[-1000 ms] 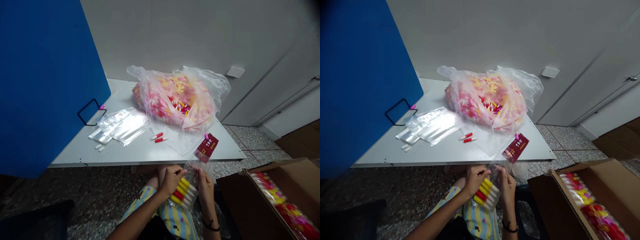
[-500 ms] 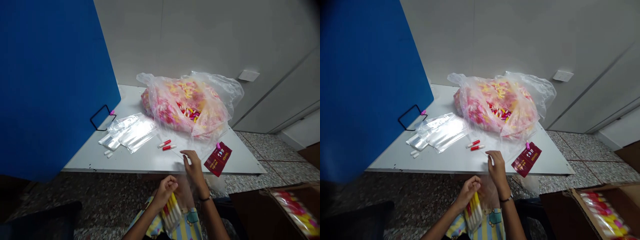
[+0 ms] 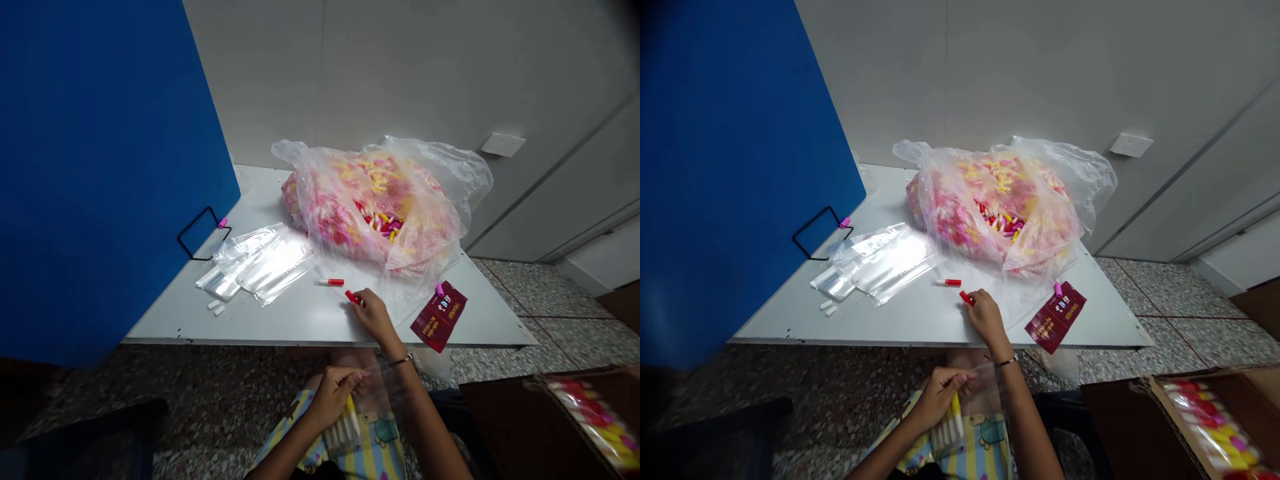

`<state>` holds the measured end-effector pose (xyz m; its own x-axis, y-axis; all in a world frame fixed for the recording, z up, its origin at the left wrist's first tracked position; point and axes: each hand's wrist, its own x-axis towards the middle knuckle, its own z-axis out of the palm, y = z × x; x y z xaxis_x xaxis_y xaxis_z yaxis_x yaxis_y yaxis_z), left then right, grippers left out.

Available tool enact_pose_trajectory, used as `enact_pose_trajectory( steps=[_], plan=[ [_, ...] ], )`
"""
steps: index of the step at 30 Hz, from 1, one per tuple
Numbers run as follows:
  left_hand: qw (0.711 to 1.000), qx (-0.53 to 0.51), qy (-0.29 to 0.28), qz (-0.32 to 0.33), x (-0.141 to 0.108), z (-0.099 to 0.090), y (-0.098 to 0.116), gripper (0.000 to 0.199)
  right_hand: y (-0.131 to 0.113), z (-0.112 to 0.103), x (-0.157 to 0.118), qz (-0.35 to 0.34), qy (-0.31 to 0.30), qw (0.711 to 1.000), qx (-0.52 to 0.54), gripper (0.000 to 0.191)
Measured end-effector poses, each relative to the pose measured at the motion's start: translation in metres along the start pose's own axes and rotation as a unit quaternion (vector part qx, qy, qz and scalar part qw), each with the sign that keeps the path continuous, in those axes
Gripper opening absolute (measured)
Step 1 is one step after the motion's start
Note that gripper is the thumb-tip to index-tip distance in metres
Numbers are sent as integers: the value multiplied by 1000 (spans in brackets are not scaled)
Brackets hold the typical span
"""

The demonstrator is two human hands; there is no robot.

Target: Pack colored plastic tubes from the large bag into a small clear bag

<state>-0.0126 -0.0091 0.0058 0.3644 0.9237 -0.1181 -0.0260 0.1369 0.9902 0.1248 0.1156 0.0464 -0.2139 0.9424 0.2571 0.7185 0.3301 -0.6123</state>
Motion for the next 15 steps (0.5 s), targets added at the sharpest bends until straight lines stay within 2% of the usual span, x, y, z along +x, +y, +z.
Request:
enact_pose_trajectory(
  steps=[2,5,7,9,11,15],
  plan=[
    [1000,2,-15,2,1,1,-1,50,8,-13,-12,64,63,984,154,17],
    [999,14,-34,-3,5,1,0,46,15,-41,-33,138,154,917,341,36],
    [999,35,-39,-11,8,3,1,42,14,-61,-47,158,200,873,415,50],
    [996,79,-32,-13,11,6,3,36,10,-79,-61,175,225,846,450,53],
    [990,141,-3,7,11,12,4,30,4,-91,-75,186,242,832,463,48],
    [964,245,70,81,6,24,4,27,-4,-96,-100,200,271,815,471,42]
  ],
)
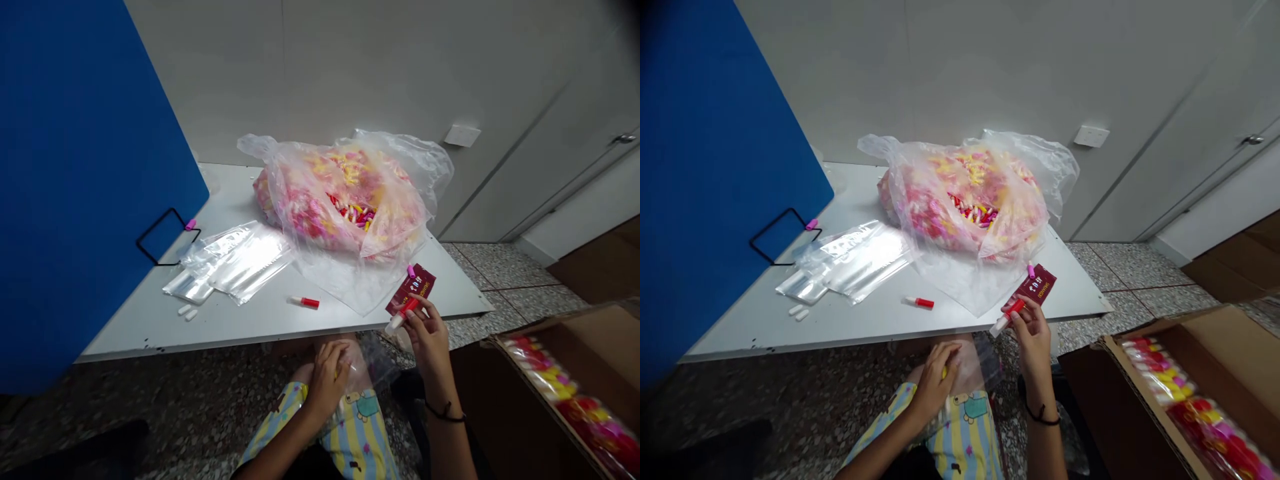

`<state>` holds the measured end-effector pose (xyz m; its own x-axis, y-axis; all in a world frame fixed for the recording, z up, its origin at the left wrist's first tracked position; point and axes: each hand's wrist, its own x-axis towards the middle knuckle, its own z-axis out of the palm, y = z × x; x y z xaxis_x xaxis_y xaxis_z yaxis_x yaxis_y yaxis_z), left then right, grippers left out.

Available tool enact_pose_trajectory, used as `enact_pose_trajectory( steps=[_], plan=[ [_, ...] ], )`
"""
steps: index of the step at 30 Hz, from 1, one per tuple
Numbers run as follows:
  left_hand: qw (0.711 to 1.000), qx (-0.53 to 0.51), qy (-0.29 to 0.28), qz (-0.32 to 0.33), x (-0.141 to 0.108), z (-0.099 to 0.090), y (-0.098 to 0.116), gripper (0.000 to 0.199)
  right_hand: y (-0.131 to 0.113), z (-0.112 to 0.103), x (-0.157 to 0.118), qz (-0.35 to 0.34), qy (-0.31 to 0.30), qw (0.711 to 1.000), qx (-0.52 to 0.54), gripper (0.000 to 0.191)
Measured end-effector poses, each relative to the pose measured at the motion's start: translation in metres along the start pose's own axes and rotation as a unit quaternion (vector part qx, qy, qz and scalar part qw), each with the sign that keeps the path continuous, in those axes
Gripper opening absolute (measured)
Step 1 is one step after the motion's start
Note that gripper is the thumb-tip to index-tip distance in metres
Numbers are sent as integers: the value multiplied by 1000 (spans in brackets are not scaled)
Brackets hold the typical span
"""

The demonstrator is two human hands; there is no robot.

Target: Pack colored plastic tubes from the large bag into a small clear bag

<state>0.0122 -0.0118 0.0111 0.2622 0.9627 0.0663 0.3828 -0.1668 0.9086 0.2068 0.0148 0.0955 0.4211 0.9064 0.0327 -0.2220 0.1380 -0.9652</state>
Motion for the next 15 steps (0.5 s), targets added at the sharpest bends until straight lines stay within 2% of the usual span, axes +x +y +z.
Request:
enact_pose_trajectory(
  steps=[3,5,8,10,11,12,15],
  plan=[
    [998,34,29,48,-5,-1,-3,26,3,-3,-18,10,17,1000,-1,42],
    [990,56,71,108,-6,-9,-10,23,8,-1,-31,11,10,1000,-11,41],
    [948,141,198,205,-3,-32,-24,22,21,9,-50,16,-42,999,-25,39],
    [909,235,269,214,2,-51,-32,28,34,18,-60,31,-88,995,-41,38],
    [898,279,271,207,5,-60,-35,34,41,22,-64,37,-111,991,-60,37],
    [894,313,249,202,9,-68,-37,39,48,26,-67,40,-130,987,-86,37],
    [905,344,128,215,18,-84,-37,50,66,30,-70,20,-162,972,-170,34]
  ],
)
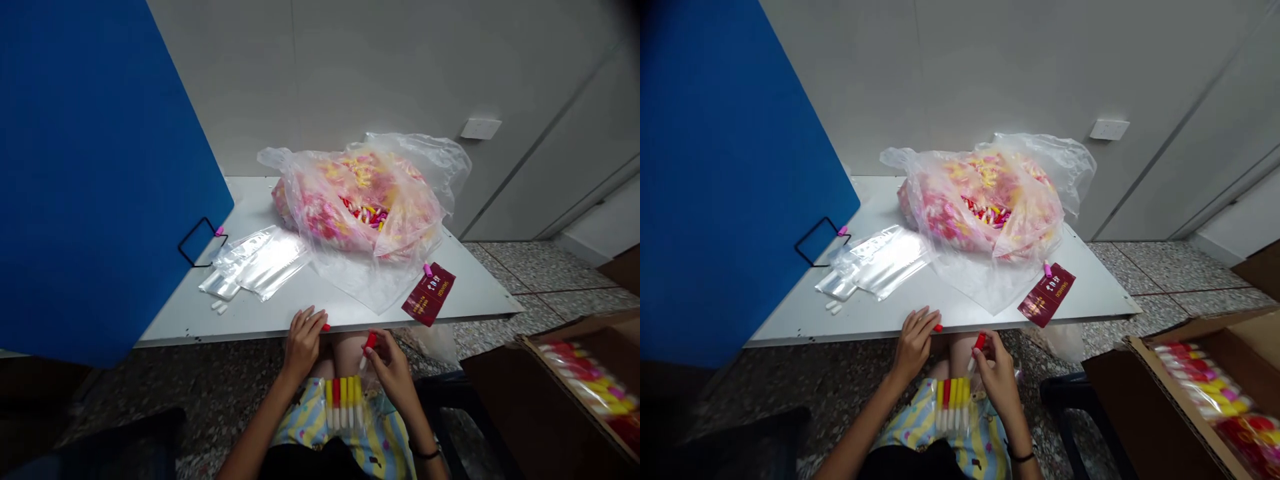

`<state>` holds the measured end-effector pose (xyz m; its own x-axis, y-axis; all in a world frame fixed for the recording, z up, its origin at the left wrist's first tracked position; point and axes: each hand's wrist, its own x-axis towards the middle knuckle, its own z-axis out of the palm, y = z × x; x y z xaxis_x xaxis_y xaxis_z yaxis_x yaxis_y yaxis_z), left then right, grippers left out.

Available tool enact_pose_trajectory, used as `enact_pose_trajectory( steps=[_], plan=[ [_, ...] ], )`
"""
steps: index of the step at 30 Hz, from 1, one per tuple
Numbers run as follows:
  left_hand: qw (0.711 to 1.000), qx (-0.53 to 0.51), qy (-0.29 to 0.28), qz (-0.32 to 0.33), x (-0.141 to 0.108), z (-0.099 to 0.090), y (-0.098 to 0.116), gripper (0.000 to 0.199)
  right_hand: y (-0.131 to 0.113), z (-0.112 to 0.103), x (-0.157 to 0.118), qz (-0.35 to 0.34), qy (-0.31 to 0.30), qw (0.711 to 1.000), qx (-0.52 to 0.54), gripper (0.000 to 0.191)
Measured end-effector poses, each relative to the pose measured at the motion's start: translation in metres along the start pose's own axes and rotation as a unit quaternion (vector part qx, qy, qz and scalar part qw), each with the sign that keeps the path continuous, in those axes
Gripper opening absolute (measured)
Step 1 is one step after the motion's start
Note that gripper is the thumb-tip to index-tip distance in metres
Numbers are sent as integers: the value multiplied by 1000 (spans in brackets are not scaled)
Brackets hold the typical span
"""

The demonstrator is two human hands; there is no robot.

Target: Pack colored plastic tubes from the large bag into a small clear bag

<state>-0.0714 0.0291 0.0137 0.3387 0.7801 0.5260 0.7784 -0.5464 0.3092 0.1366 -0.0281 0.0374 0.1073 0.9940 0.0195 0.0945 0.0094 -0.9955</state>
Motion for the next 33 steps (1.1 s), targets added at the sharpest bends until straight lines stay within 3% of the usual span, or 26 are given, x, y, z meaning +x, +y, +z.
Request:
enact_pose_trajectory(
  steps=[4,9,16,20,26,33],
  plan=[
    [998,-25,-57,2,17,-5,0,53,7,-4,2,-24,11,999,-47,34],
    [994,-57,-84,-48,47,-2,7,40,-9,-16,-2,-60,60,988,-126,35],
    [987,-138,-23,-81,96,28,12,35,-28,-16,-14,-101,119,975,-159,34],
    [987,-125,-36,-91,121,46,13,30,-36,-7,-20,-116,144,967,-173,30],
    [992,-88,-48,-71,120,50,15,36,-39,-8,-20,-82,153,982,-68,33],
    [986,-147,17,-73,101,34,15,35,-25,-21,-16,-26,187,980,63,38]
  ],
)
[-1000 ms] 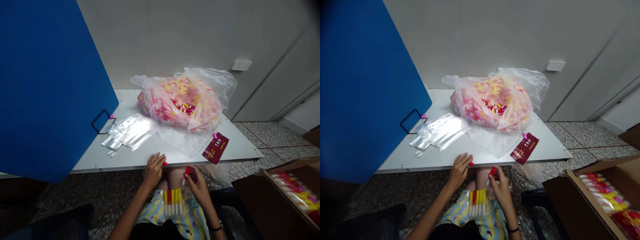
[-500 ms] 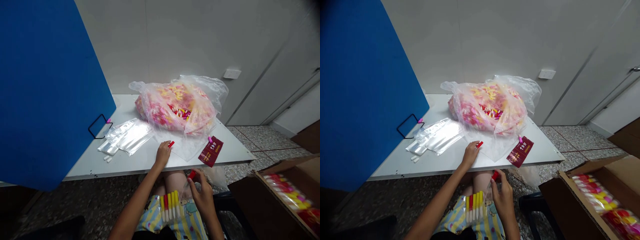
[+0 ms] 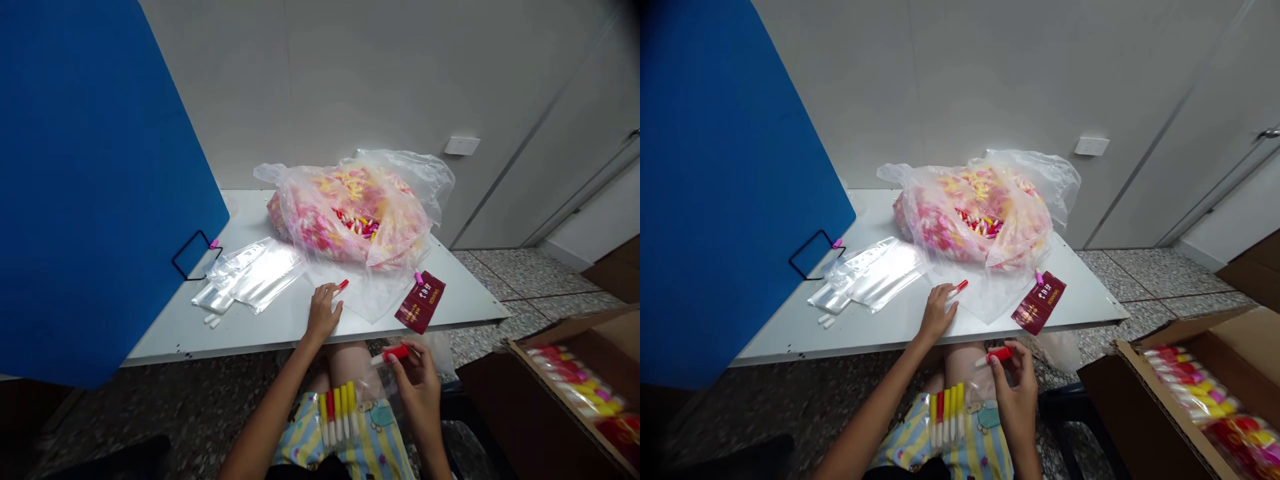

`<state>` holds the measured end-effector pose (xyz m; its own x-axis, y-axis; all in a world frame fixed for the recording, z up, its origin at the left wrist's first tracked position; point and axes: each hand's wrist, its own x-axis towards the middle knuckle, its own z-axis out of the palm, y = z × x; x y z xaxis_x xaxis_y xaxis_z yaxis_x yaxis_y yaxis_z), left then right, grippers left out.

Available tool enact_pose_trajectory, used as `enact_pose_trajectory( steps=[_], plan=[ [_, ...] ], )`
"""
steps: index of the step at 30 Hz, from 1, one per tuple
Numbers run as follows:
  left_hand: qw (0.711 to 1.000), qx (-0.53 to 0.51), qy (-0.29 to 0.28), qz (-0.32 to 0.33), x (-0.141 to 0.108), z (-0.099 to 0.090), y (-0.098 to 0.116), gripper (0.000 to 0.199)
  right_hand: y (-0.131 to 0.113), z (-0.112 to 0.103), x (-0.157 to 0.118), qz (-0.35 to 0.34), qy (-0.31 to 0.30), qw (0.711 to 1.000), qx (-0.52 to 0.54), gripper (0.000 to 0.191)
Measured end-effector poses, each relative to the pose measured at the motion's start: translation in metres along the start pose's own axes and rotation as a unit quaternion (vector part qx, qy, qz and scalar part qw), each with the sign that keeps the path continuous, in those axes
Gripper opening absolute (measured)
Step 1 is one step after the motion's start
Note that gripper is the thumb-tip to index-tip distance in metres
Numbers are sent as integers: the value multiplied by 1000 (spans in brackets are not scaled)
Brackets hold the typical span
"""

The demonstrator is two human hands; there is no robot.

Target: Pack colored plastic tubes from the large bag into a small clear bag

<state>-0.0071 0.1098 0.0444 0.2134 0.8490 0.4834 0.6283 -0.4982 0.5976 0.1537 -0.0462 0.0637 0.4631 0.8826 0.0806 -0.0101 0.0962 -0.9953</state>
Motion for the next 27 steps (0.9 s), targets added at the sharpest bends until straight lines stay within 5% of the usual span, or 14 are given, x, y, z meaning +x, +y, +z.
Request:
enact_pose_trajectory(
  steps=[5,8,12,17,22,24,27],
  plan=[
    [990,-140,-12,12,-23,-21,27,27,-12,1,0,12,17,999,39,37],
    [963,-234,-137,-3,-38,-41,59,28,-23,0,-2,14,14,999,35,34],
    [901,-273,-337,-5,-48,-60,97,35,-35,-3,-5,14,-31,999,35,32],
    [817,-358,-450,-38,-51,-57,109,45,-46,-6,-6,-10,-66,997,48,29],
    [694,-450,-561,-38,-56,-47,110,47,-65,-10,-10,48,-107,959,258,36],
    [698,-431,-571,-19,-59,-46,114,44,-70,-11,-12,72,-117,944,299,43],
    [795,-294,-529,30,-65,-44,123,34,-69,-12,-12,94,-76,937,329,47]
  ],
)
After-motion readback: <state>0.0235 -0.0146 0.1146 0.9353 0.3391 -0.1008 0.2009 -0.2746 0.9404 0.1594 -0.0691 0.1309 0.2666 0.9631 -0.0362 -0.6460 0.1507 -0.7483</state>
